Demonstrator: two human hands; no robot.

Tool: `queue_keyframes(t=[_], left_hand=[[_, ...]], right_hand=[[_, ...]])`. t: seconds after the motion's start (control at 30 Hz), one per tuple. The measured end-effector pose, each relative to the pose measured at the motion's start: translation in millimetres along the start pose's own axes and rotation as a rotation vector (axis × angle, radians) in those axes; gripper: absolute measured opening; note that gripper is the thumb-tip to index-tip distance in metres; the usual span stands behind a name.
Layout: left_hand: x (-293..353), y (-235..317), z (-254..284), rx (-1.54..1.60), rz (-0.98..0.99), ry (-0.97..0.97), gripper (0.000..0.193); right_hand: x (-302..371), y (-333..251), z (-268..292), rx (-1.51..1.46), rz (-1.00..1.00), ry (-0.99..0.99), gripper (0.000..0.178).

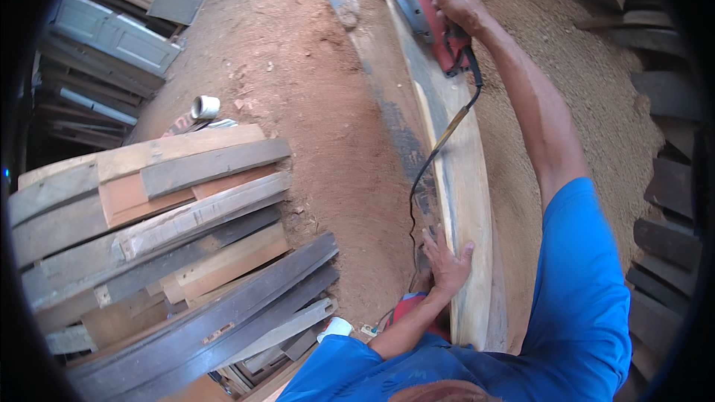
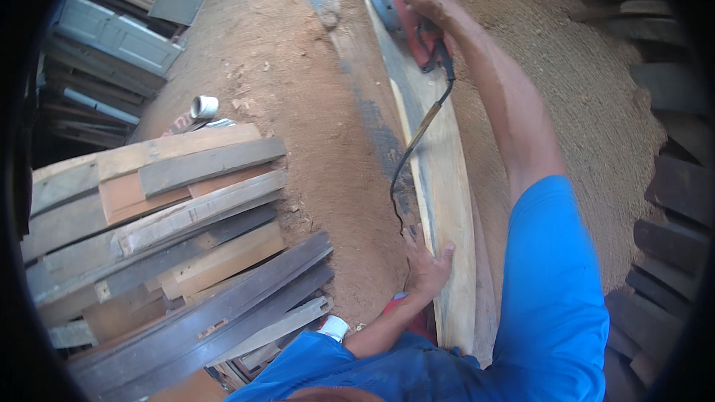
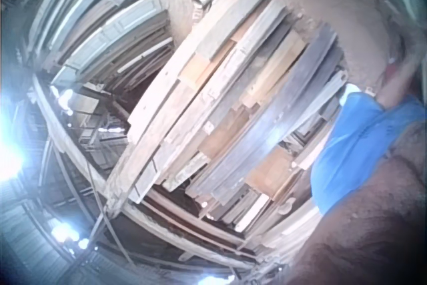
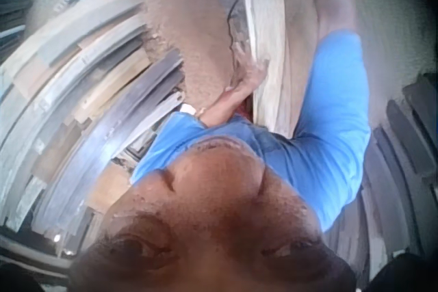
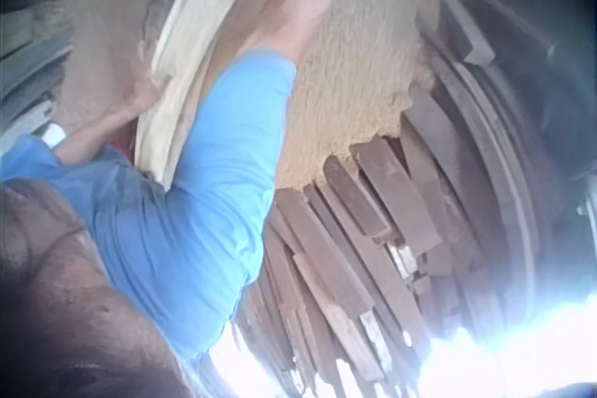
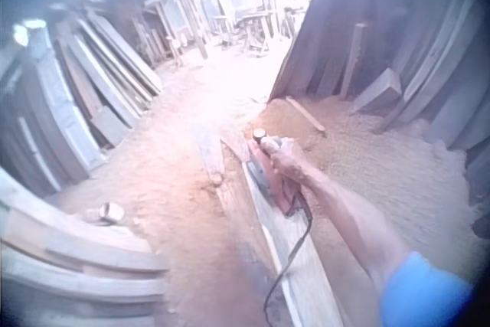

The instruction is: The person uses a handheld electric sander to smooth the surface of a long wooden plank. They repeatedly sand the plank, flip it over to sand the other side, and inspect the surface between passes.

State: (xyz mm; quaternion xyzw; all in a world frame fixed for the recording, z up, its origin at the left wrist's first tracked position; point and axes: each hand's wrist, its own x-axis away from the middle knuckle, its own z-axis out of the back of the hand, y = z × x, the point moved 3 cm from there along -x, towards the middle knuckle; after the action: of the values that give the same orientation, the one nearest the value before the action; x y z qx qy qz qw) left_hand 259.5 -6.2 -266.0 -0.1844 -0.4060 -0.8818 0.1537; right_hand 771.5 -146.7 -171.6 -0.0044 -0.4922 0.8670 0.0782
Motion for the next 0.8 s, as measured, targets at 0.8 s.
queue_keyframes(t=[0.8], left_hand=[[2.1, -9.9, 13.0, 0.006, -0.145, -0.062, 0.096]], right_hand=[[523.7, 62.8, 114.6, -0.542, -0.297, 0.234, 0.048]])
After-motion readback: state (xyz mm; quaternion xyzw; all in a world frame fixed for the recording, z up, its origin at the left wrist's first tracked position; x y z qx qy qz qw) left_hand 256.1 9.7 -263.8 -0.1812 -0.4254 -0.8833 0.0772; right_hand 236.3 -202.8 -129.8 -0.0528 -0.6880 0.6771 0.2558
